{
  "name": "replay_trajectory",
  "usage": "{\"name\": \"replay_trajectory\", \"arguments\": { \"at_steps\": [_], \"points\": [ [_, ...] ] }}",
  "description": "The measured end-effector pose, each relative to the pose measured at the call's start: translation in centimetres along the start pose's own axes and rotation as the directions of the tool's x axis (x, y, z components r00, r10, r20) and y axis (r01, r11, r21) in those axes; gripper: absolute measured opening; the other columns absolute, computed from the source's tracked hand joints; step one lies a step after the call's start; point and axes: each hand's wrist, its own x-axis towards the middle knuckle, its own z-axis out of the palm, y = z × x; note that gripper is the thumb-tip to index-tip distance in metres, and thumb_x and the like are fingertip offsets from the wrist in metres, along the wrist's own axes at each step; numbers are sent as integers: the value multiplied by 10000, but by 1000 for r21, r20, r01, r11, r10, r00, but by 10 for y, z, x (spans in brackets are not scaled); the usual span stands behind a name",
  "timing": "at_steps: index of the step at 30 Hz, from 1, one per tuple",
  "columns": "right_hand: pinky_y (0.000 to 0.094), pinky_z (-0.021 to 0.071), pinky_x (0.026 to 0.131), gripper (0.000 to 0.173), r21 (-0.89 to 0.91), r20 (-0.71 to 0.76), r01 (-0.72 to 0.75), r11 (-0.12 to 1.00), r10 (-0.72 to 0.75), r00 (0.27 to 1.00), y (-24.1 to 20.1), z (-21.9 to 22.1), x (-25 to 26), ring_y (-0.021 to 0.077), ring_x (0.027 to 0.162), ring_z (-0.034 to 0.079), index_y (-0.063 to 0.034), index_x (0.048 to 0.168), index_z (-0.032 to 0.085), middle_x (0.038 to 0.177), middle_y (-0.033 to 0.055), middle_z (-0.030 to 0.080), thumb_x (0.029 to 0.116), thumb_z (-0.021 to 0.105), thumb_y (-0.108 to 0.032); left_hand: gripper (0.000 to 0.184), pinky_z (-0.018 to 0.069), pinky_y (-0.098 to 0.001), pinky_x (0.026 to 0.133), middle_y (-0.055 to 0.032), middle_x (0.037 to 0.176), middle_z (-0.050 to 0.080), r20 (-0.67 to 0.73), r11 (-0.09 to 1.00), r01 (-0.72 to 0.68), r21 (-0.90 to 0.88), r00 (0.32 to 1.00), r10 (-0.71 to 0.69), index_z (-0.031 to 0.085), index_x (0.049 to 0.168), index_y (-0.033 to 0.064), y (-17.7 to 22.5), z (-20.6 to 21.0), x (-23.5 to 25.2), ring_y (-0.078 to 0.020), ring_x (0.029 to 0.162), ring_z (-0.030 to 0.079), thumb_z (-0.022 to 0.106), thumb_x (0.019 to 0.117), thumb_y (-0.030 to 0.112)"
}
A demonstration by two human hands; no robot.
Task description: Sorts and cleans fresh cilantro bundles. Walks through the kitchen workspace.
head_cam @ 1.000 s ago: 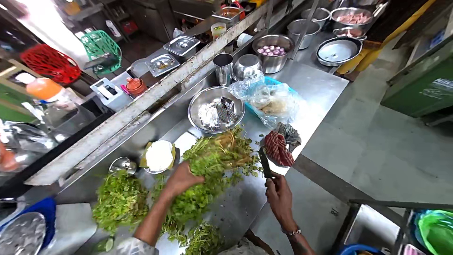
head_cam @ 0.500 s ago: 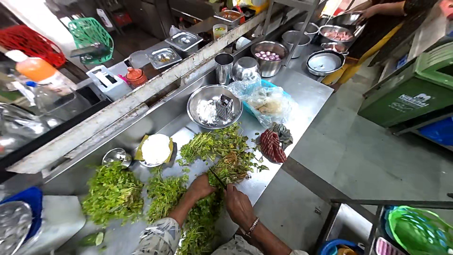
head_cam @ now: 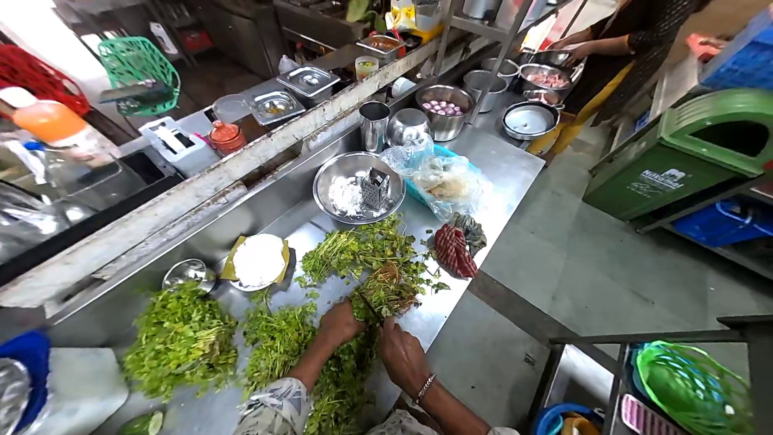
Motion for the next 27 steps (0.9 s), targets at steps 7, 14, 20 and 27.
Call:
{"name": "replay_trajectory", "arguments": {
  "at_steps": [7, 14, 20, 27],
  "points": [
    [485, 606, 755, 382, -6, 70, -59, 998, 59, 996, -8, -3, 9, 353, 936, 736, -41, 1318, 496, 1072, 179, 694, 1101, 290, -279, 999, 536, -579, 974, -175, 1357, 622, -50, 999, 26, 25, 998, -25, 373, 1530, 55, 9, 1, -6, -352, 1216, 639, 786, 757, 535],
    [521, 606, 781, 397, 35, 134, -109, 993, 104, 986, -18, 2, 25, 366, 974, 738, -54, 1395, 449, 1054, 180, 715, 1093, 310, -271, 796, 530, -564, 989, -211, 1394, 588, -111, 993, -18, 113, 993, 30, 398, 1502, -5, 11, 17, -4, -385, 1217, 630, 725, 867, 347],
    [523, 603, 814, 403, -2, 168, -111, 994, 109, 980, -29, 2, 43, 362, 1014, 734, -38, 1421, 431, 1082, 179, 719, 1082, 315, -222, 627, 544, -555, 956, -211, 1365, 603, -132, 987, 4, 163, 991, 18, 407, 1490, -9, 16, 19, -8, -382, 1192, 643, 603, 929, 190],
    [515, 601, 825, 363, -20, 219, -131, 991, 132, 967, -23, -4, 27, 364, 1031, 728, -47, 1369, 439, 1106, 181, 708, 1080, 326, -236, 671, 547, -539, 947, -202, 1359, 609, -211, 976, -23, 216, 975, 69, 446, 1477, 12, 11, 31, -7, -377, 1186, 642, 684, 917, 295]
  ]
}}
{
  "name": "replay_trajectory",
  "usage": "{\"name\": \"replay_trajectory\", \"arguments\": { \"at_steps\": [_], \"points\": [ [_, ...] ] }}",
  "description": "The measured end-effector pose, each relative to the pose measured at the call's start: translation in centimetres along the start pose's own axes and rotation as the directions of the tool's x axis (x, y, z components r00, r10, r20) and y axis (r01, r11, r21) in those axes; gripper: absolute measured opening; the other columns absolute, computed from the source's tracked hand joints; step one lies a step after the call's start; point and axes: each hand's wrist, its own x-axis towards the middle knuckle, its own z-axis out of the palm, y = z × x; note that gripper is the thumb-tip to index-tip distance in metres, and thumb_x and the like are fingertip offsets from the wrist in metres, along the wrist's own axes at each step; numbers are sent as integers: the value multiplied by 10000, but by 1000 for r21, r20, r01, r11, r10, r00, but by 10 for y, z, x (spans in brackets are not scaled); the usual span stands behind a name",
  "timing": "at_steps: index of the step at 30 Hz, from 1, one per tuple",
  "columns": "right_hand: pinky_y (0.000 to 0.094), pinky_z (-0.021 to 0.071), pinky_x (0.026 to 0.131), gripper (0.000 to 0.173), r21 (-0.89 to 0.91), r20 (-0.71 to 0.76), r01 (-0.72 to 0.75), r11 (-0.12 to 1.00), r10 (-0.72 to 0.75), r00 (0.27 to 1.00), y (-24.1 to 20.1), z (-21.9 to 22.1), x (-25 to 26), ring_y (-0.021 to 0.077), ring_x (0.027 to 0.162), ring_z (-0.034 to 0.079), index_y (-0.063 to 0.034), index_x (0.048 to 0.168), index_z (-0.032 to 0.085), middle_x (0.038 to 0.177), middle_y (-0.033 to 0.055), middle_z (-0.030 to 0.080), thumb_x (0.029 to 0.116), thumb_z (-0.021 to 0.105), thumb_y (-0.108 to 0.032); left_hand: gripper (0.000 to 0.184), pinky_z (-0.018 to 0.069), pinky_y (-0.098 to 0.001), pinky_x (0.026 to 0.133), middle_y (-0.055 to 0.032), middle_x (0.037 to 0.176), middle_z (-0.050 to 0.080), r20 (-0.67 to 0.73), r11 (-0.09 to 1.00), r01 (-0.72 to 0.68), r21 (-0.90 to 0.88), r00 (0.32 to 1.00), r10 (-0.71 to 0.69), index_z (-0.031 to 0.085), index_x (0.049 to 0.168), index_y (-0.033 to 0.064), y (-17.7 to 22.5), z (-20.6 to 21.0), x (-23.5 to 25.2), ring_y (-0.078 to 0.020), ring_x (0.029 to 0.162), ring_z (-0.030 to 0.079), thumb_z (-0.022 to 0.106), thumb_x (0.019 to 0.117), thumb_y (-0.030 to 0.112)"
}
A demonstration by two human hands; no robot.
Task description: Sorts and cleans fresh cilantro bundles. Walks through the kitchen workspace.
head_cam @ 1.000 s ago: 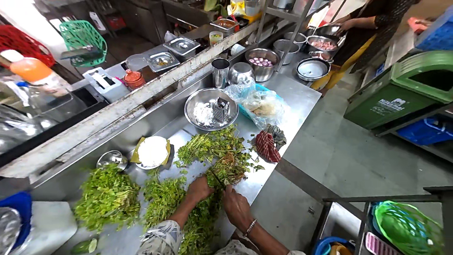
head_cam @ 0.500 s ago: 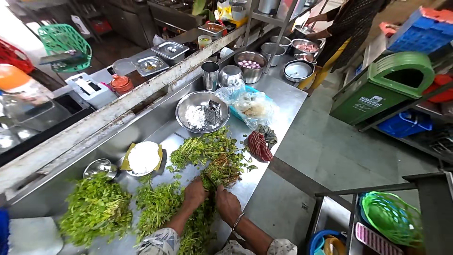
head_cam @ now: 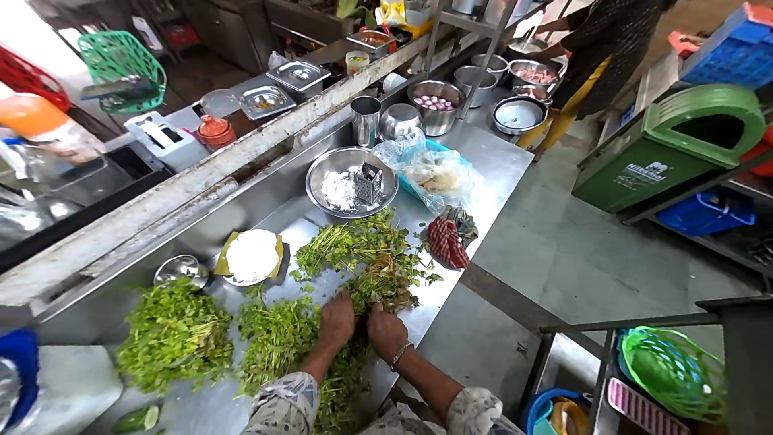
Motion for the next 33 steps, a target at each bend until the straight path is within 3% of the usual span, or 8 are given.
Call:
{"name": "replay_trajectory", "arguments": {
  "at_steps": [5, 10, 14, 17, 19, 22, 29, 33],
  "points": [
    [553, 583, 877, 393, -38, 57, 56, 998, -54, 997, -12, -7, 14, 400, 1092, 700, 41, 1386, 427, 1203, 242, 666, 1060, 363, -168, 548, 545, -555, 938, -202, 1346, 616, -15, 1000, -17, -13, 1000, 17, 452, 1471, 22, -2, 0, -2, -385, 1174, 645, 567, 941, 102],
    [558, 592, 849, 451, 39, 89, -5, 999, 2, 996, 20, 22, -9, 401, 1050, 713, -3, 1436, 381, 1163, 228, 684, 1034, 439, -197, 789, 539, -554, 965, -178, 1401, 596, 10, 999, 32, -13, 999, -32, 386, 1541, 54, -2, 2, 5, -370, 1203, 640, 708, 911, 404],
    [545, 586, 874, 426, 51, 63, -3, 999, 0, 998, 8, 17, 11, 390, 1077, 707, 2, 1433, 385, 1177, 221, 684, 1052, 398, -187, 787, 529, -572, 981, -186, 1415, 588, 44, 998, 27, -52, 999, -25, 385, 1546, 49, -4, 1, 4, -376, 1217, 633, 692, 919, 412],
    [551, 588, 846, 417, 73, 14, 30, 997, -31, 999, 24, 23, 12, 394, 1027, 721, -21, 1419, 411, 1104, 211, 706, 1060, 377, -230, 810, 494, -546, 1057, -147, 1418, 600, 28, 964, 74, -256, 997, -69, 445, 1523, 73, -27, -5, 7, -318, 1277, 607, 695, 891, 514],
    [562, 587, 837, 419, 84, -4, 40, 996, -40, 999, 50, 27, 7, 398, 1010, 725, -42, 1403, 442, 1081, 206, 715, 1078, 344, -289, 767, 485, -531, 1079, -168, 1350, 637, -19, 884, 52, -464, 997, -69, 509, 1456, 42, -50, -8, 9, -305, 1259, 618, 739, 874, 486],
    [591, 570, 833, 464, 79, -20, 126, 989, -125, 992, 80, 29, 9, 419, 1006, 714, -57, 1359, 488, 1071, 217, 709, 1096, 305, -392, 796, 465, -455, 1124, -170, 1389, 604, -17, 725, -7, -689, 1000, -7, 465, 1474, 31, -76, -9, 0, -244, 1304, 586, 780, 864, 434],
    [594, 562, 855, 531, 74, -38, 108, 991, -105, 994, 91, 20, 18, 415, 1047, 702, -63, 1391, 487, 1153, 218, 693, 1091, 278, -448, 981, 472, -372, 1124, -151, 1458, 549, 0, 464, 21, -885, 999, -45, 317, 1552, 30, -89, -25, -38, -181, 1342, 548, 840, 801, 383],
    [592, 565, 849, 526, 94, -40, 79, 992, -75, 996, 92, 24, 22, 413, 1045, 704, -77, 1402, 478, 1161, 216, 692, 1088, 284, -451, 676, 525, -301, 1009, -128, 1261, 652, -101, 237, -69, -969, 987, -128, 477, 1411, -29, -94, -50, -74, -114, 1134, 636, 766, 840, 187]
  ]
}}
